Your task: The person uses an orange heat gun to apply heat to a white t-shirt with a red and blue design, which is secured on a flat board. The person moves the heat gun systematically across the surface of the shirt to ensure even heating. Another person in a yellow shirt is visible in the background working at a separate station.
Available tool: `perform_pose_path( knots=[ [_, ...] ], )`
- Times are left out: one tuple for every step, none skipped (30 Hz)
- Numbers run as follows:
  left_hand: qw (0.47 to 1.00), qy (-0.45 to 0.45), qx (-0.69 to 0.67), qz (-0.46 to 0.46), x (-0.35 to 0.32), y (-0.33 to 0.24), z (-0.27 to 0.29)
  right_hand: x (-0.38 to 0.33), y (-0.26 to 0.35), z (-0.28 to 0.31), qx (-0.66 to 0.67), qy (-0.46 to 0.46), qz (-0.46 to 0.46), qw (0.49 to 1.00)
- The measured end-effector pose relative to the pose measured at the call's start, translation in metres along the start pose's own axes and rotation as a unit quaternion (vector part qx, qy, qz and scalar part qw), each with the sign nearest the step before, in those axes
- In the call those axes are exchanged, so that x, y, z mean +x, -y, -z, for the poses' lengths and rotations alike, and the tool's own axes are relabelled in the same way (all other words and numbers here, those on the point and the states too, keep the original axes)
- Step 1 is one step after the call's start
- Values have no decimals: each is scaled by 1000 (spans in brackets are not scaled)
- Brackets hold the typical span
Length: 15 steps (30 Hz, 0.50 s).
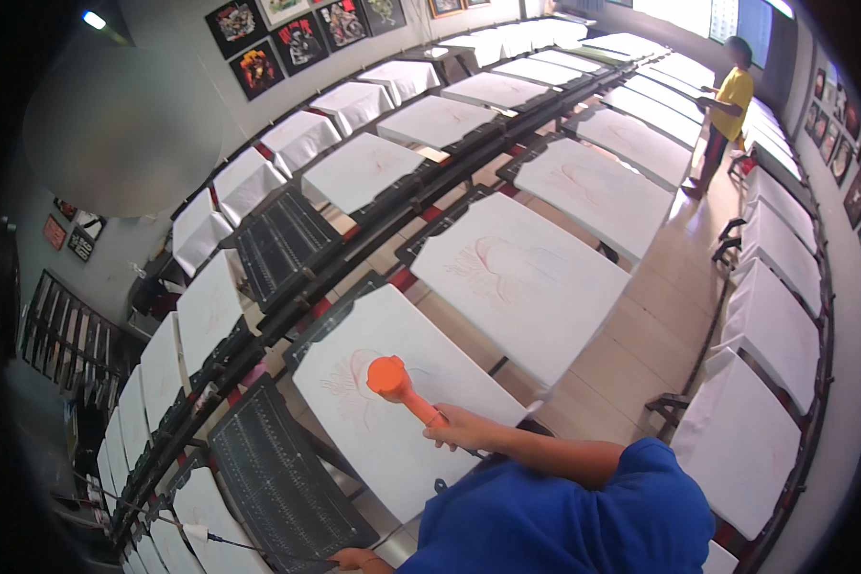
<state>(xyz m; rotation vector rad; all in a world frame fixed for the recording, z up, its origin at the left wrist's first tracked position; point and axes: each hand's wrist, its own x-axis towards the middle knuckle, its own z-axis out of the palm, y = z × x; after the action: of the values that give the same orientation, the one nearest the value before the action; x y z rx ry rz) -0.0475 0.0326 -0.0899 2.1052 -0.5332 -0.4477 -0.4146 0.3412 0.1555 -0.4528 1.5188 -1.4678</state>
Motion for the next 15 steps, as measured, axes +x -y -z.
perform_pose_path(
  knots=[
    [1000, 4, -22, -7, -9, -2, 4, -2, -7, 12, 0, 5, -6, 1000],
    [999, 11, -42, -15, -19, -4, 9, -7, -12, 25, 1, 10, -12, 1000],
    [997, 21, -65, -23, -35, -11, 9, -13, -14, 40, 21, 10, -15, 1000],
    [998, 30, -54, -17, -31, -8, 12, -16, -15, 52, 39, 24, -17, 999],
    [998, 40, -42, -11, -21, -5, 15, -20, -14, 65, 59, 37, -19, 997],
    [998, 49, -34, -6, -14, -5, 16, -24, -11, 76, 63, 38, -20, 997],
    [999, 19, -13, -38, -16, -6, 19, -30, -8, 87, 67, 34, -24, 997],
    [997, -11, 9, -70, -21, -6, 22, -36, -7, 101, 72, 30, -27, 997],
    [994, -42, 29, -101, -28, -7, 25, -39, -11, 117, 107, 26, -25, 994],
    [987, -74, 51, -131, -38, -5, 32, -45, -16, 135, 141, 23, -26, 989],
    [979, -105, 73, -162, -49, -2, 38, -52, -20, 155, 175, 18, -27, 984],
    [967, -137, 98, -190, -59, 3, 49, -62, -20, 174, 203, -4, -21, 979],
    [968, -63, 86, -228, -73, 4, 61, -71, -24, 198, 206, -10, -20, 978],
    [962, 12, 79, -259, -89, 8, 75, -83, -27, 226, 207, -15, -25, 978],
    [961, 60, 79, -257, -111, 6, 81, -94, -29, 254, 209, -15, -27, 977]
  ],
)
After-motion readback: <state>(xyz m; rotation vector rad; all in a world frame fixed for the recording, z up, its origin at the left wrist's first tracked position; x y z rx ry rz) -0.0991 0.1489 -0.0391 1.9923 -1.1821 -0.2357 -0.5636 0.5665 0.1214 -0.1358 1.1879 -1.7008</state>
